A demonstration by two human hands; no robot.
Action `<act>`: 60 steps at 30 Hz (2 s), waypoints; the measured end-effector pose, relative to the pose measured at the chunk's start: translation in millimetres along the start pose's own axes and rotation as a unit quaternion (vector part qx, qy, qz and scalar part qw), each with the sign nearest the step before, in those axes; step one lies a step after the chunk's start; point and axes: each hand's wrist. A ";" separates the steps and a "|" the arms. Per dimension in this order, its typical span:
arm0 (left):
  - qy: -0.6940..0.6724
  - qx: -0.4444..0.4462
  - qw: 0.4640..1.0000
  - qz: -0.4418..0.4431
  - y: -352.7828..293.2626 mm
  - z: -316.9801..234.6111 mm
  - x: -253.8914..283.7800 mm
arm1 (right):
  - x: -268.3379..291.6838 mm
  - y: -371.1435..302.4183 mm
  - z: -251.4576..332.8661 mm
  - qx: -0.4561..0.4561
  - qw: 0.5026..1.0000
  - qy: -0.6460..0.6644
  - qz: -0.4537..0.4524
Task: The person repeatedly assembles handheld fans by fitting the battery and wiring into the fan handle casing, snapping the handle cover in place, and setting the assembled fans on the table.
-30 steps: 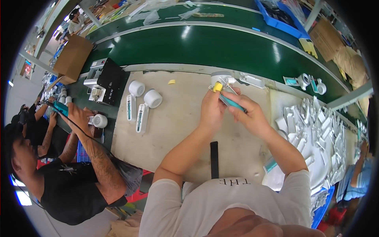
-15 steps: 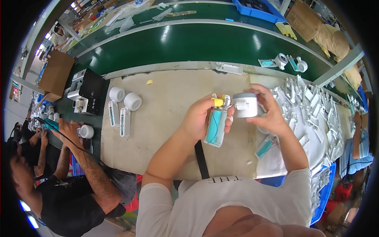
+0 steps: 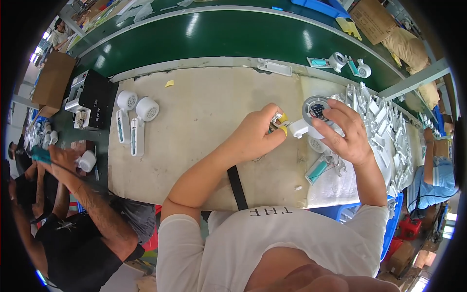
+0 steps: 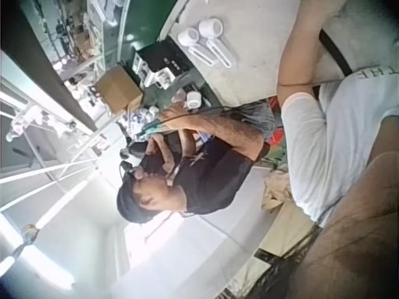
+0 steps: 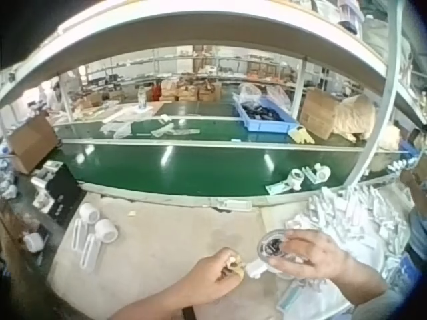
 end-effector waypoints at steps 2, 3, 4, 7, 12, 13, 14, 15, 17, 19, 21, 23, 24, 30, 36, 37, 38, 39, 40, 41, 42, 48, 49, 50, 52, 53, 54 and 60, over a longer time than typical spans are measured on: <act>0.021 0.003 1.000 -0.009 -1.2 -1.0 -1.7 | 3.5 4.2 1.5 -0.008 1.000 0.007 0.019; 0.043 0.004 0.999 -0.020 -2.1 -2.4 -2.4 | 5.2 8.0 0.7 -0.069 0.991 0.108 0.028; 0.045 0.000 0.999 -0.012 -1.3 -3.6 -4.5 | 8.2 8.5 0.0 -0.131 0.970 0.203 0.037; 0.130 0.010 0.991 -0.008 -1.7 -7.1 -12.2 | 9.7 11.4 -9.7 -0.188 0.883 0.420 0.092; 0.215 0.024 0.976 0.005 -5.0 -5.9 -26.0 | -2.4 -0.1 -21.0 -0.188 0.850 0.464 0.166; 0.201 0.030 0.979 0.020 -4.8 -5.9 -26.6 | -1.5 -3.4 -19.3 -0.187 0.847 0.471 0.160; 0.208 0.019 0.977 0.039 -5.7 -6.3 -27.6 | 0.8 -7.3 -15.6 -0.188 0.844 0.477 0.155; 0.186 0.006 0.982 0.040 -5.4 -5.6 -28.4 | -1.3 -13.4 -11.4 -0.191 0.845 0.482 0.131; 0.168 0.006 0.984 0.062 -7.6 -2.3 -29.1 | -0.1 -16.0 2.6 -0.167 0.879 0.434 0.104; 0.183 0.018 0.978 0.101 -5.7 -4.5 -32.3 | -3.2 -28.9 18.5 -0.197 0.878 0.425 0.100; 0.198 0.034 0.971 0.130 -5.1 -3.7 -40.1 | -5.8 -44.4 31.0 -0.239 0.869 0.432 0.030; 0.058 0.070 0.980 0.175 -4.9 2.5 -45.0 | 10.9 -63.5 33.2 -0.333 0.801 0.498 0.001; -0.065 0.086 0.983 0.149 -4.9 1.7 -45.3 | 20.6 -78.7 34.8 -0.414 0.718 0.559 -0.023; -0.250 -0.031 0.964 -0.088 10.2 -0.9 -15.2 | 68.9 -205.2 37.5 -0.757 0.609 -0.110 0.209; -0.291 -0.037 0.955 -0.046 33.0 -26.1 -36.7 | 24.3 -248.8 57.5 -0.788 0.584 -0.076 0.179; -0.297 -0.062 0.952 -0.051 37.2 -23.0 -36.4 | 22.2 -249.7 53.5 -0.767 0.629 -0.079 0.100; -0.301 -0.065 0.950 -0.059 36.9 -22.3 -36.6 | 20.0 -249.8 48.7 -0.739 0.669 -0.081 0.019; -0.315 -0.055 0.944 -0.082 34.6 -20.9 -41.0 | 23.4 -250.6 48.9 -0.775 0.626 0.009 -0.086; -0.331 -0.044 0.936 -0.114 32.9 -15.6 -40.7 | 27.6 -232.5 41.4 -0.790 0.575 0.109 -0.184; -0.353 -0.028 0.933 -0.070 32.3 -8.5 -35.0 | 22.9 -223.7 37.0 -0.717 0.530 0.229 -0.391; -0.350 -0.045 0.934 -0.050 34.2 1.0 -35.3 | 25.8 -214.3 37.5 -0.687 0.488 0.286 -0.457; -0.450 -0.053 0.891 -0.030 40.6 5.5 -44.5 | -1.7 -110.5 24.7 -0.537 0.650 0.453 -0.291; -0.463 -0.052 0.884 -0.031 42.9 12.5 -41.8 | -14.4 -59.7 31.8 -0.526 0.757 0.311 -0.231; -0.465 -0.053 0.883 -0.042 43.8 17.4 -37.7 | -24.0 -31.1 34.4 -0.458 0.840 0.225 -0.183; -0.480 -0.083 0.872 -0.050 34.4 5.3 -37.4 | -14.5 11.9 41.1 -0.359 0.926 0.083 -0.077; -0.486 -0.088 0.867 -0.068 35.3 6.7 -37.2 | -19.9 26.0 42.0 -0.350 0.933 0.058 -0.063; -0.491 -0.093 0.862 -0.084 35.9 8.0 -36.1 | -25.3 34.4 40.8 -0.345 0.934 0.061 -0.068; -0.507 -0.113 0.841 -0.152 34.8 9.5 -36.3 | -44.7 52.8 40.7 -0.331 0.941 0.026 -0.073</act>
Point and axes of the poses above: each hand's wrist, its own y-axis towards the middle knuckle, its own x-axis out of the back of the hand, z = x × y, and after that the axes turned 10 degrees about x, right-handed
